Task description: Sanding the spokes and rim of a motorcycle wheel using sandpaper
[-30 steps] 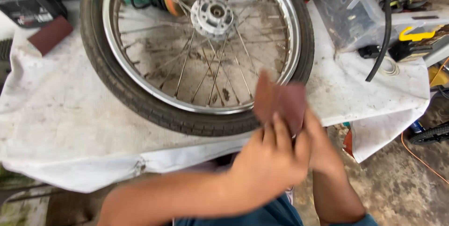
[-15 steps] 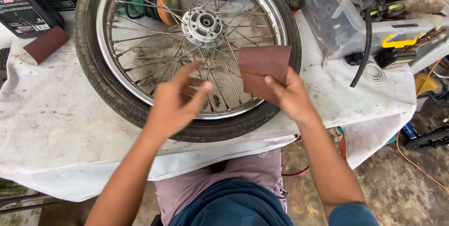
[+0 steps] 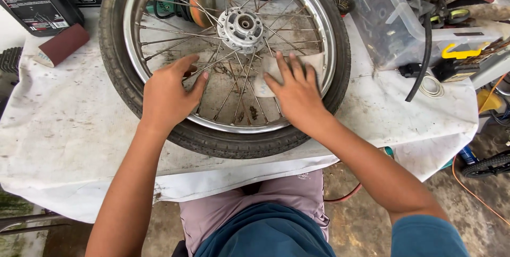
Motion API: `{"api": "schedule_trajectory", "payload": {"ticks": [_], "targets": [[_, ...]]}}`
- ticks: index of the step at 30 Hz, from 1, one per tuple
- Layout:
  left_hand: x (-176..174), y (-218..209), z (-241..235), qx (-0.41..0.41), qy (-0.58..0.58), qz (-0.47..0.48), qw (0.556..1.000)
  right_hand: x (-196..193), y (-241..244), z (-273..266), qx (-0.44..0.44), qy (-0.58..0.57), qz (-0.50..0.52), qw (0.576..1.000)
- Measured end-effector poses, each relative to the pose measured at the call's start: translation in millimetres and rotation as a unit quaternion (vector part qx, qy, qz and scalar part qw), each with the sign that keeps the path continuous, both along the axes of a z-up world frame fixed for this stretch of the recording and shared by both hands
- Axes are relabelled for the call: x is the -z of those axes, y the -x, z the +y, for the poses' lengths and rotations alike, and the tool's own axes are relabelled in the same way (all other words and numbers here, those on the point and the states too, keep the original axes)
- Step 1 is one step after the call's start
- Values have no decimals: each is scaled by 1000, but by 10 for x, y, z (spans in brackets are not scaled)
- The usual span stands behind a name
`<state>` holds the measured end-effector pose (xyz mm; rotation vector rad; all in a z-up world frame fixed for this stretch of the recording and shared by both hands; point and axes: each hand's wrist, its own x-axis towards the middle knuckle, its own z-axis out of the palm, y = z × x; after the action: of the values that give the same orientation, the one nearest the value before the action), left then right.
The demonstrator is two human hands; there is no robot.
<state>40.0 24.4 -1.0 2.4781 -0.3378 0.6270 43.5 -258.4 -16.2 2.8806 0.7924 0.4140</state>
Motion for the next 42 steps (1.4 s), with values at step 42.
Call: {"api": "schedule_trajectory", "payload": {"ticks": [42], "targets": [[256, -182, 429, -132, 0, -205, 970, -353, 162, 378, -157, -164, 31, 973]]}}
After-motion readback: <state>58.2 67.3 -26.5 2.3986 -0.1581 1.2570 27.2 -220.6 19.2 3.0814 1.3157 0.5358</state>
